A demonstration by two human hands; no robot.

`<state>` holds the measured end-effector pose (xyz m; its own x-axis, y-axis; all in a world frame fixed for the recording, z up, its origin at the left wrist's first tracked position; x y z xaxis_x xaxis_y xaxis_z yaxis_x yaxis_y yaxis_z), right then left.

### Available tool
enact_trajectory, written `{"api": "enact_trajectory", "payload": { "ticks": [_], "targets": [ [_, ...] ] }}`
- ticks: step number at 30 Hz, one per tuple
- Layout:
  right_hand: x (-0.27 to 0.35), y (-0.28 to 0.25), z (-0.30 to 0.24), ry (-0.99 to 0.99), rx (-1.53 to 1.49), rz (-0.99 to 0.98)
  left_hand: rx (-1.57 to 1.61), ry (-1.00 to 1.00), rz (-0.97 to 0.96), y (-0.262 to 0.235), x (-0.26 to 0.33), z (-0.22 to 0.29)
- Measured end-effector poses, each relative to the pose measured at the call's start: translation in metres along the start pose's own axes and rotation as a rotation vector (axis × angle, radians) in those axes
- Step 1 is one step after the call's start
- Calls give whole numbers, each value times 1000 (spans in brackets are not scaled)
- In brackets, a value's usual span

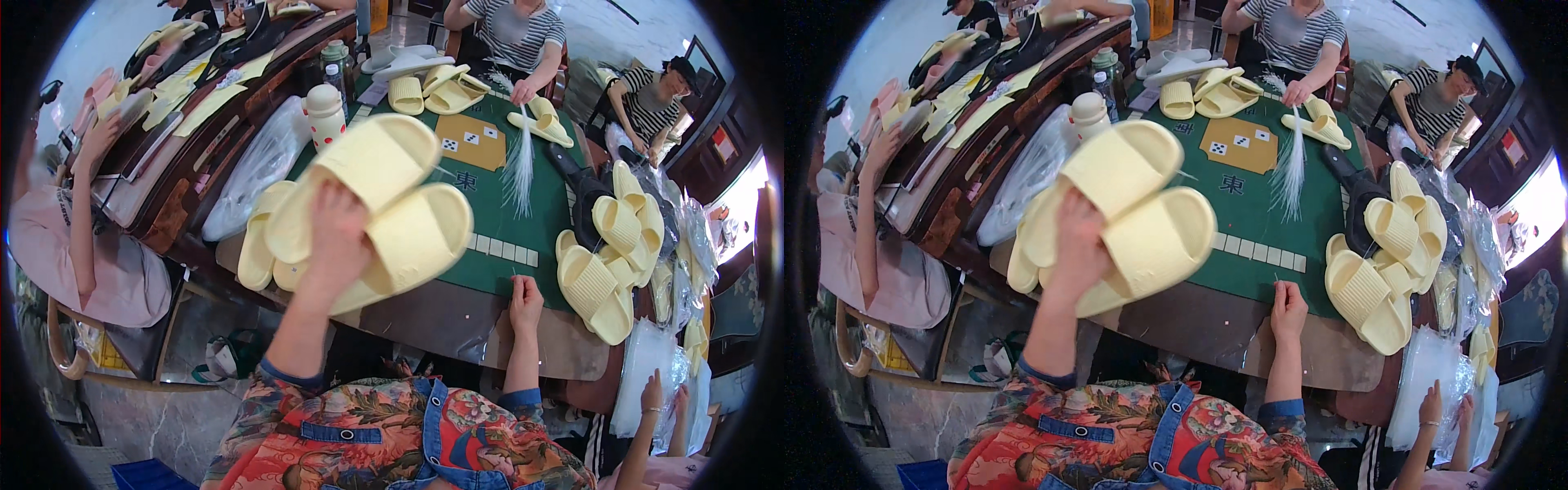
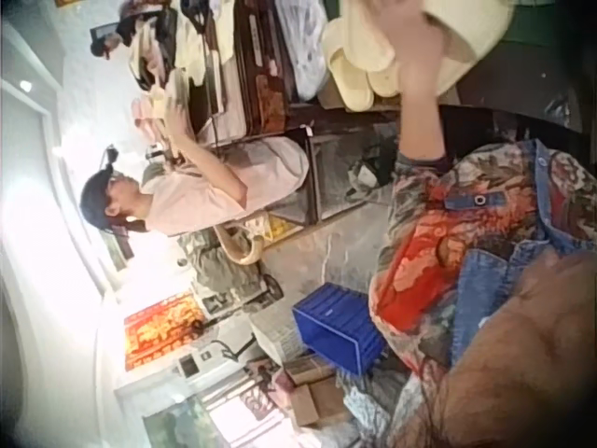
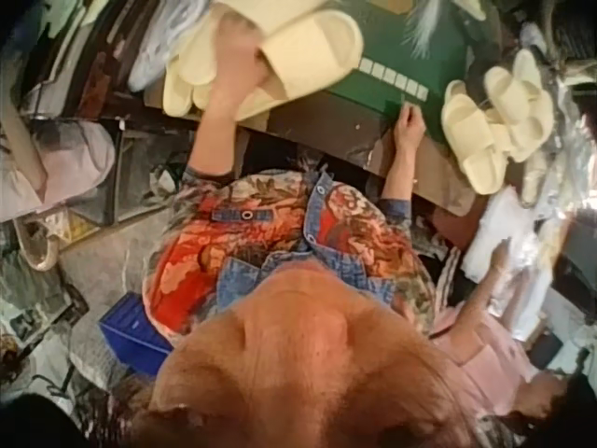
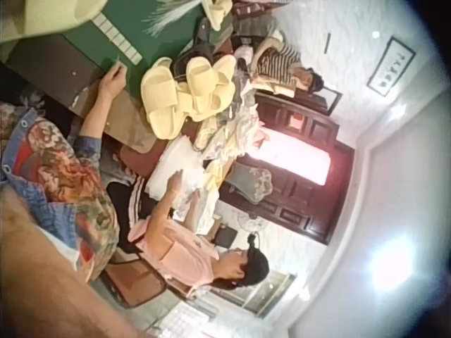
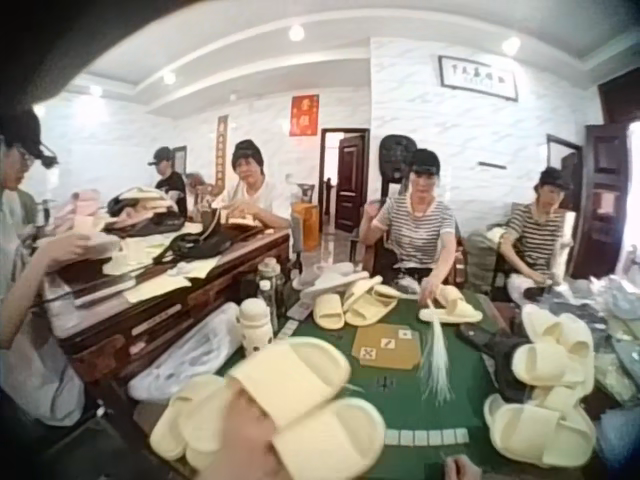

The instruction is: The person attaches pairs of slippers together by threading plastic ties through them by hand and sets the fastened slippers on the table.

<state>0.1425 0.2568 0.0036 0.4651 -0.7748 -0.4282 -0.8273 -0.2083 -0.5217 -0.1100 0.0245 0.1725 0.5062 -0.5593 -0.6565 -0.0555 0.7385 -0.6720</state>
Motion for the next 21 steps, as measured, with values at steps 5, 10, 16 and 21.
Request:
{"api": "enact_trajectory", "payload": {
  "ticks": [5, 10, 16, 21],
  "targets": [
    [3, -8, -9, -80, -30, 34, -27, -131, 128, -37, -22, -93],
    [1, -5, -16, -101, -16, 40, -8, -612, -35, 1, 10, -244],
    [0, -6, -13, -92, -13, 41, -40, -829, -147, 38, 38, -291],
    [3, -8, -12, -104, 5, 55, -82, -833, -93, 26, 25, -282]
  ]
}}
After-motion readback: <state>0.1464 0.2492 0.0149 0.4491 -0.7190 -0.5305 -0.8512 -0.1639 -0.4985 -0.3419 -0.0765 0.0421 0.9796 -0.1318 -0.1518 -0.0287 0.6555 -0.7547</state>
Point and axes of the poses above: each hand's wrist, its own x-axis away from the middle knuckle, its own y-axis out of the palm, z = x × y, the point moved 6 cm from there along -x, towards the middle knuckle, and after that the axes turned 11 degrees about -y, right-handed, at the moved point
